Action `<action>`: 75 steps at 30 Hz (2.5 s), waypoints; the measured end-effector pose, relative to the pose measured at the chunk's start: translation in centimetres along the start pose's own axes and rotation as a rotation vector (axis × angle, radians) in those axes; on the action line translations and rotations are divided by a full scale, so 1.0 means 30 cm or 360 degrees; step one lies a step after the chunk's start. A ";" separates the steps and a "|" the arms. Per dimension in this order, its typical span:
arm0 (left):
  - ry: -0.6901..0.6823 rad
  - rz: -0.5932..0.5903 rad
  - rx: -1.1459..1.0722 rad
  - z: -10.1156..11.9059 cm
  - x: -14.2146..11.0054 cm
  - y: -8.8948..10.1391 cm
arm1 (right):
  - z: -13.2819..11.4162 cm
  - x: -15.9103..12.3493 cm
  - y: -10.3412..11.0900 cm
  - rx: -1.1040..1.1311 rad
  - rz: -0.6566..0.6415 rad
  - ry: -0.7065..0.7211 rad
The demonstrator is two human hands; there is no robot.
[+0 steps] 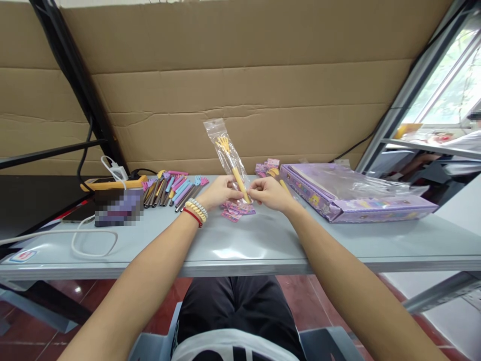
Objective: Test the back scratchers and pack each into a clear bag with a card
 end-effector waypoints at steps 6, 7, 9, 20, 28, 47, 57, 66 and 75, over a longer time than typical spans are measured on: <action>-0.0012 -0.0036 0.0042 -0.008 0.006 0.000 | -0.005 -0.002 -0.005 -0.0078 -0.0025 0.0007; -0.0011 -0.0036 0.0058 -0.010 0.008 -0.001 | -0.004 -0.001 -0.006 -0.0121 -0.0018 0.0021; 0.0022 -0.0044 0.0076 -0.019 0.011 -0.006 | -0.005 0.002 -0.008 -0.0237 -0.0008 0.0070; 0.0214 -0.0039 0.0118 -0.070 0.019 -0.003 | -0.009 0.004 -0.014 -0.0426 -0.0031 0.0126; 0.0241 0.0136 0.0062 -0.066 0.028 0.015 | -0.002 0.007 -0.007 -0.0311 0.0031 0.0098; 0.0242 -0.0032 0.0080 -0.042 0.009 -0.004 | -0.001 -0.002 -0.026 0.0207 -0.0175 0.0074; 0.0174 -0.0079 -0.0021 -0.045 0.011 -0.019 | -0.009 -0.003 -0.014 0.0032 -0.0098 0.0104; 0.0198 -0.0028 -0.0061 -0.053 0.015 -0.008 | 0.015 0.003 -0.021 0.0184 -0.0124 0.0042; 0.0297 -0.0068 -0.0243 -0.053 0.002 -0.020 | 0.000 -0.004 -0.025 0.0349 -0.0145 0.0021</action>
Point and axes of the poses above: each hand's wrist, its own x-axis towards the middle knuckle, its own y-axis out of the back of the hand, z = x × y, the point moved 6 cm from there along x, towards the middle knuckle, and after that the axes turned 5 degrees about y, right-handed, at the moved point
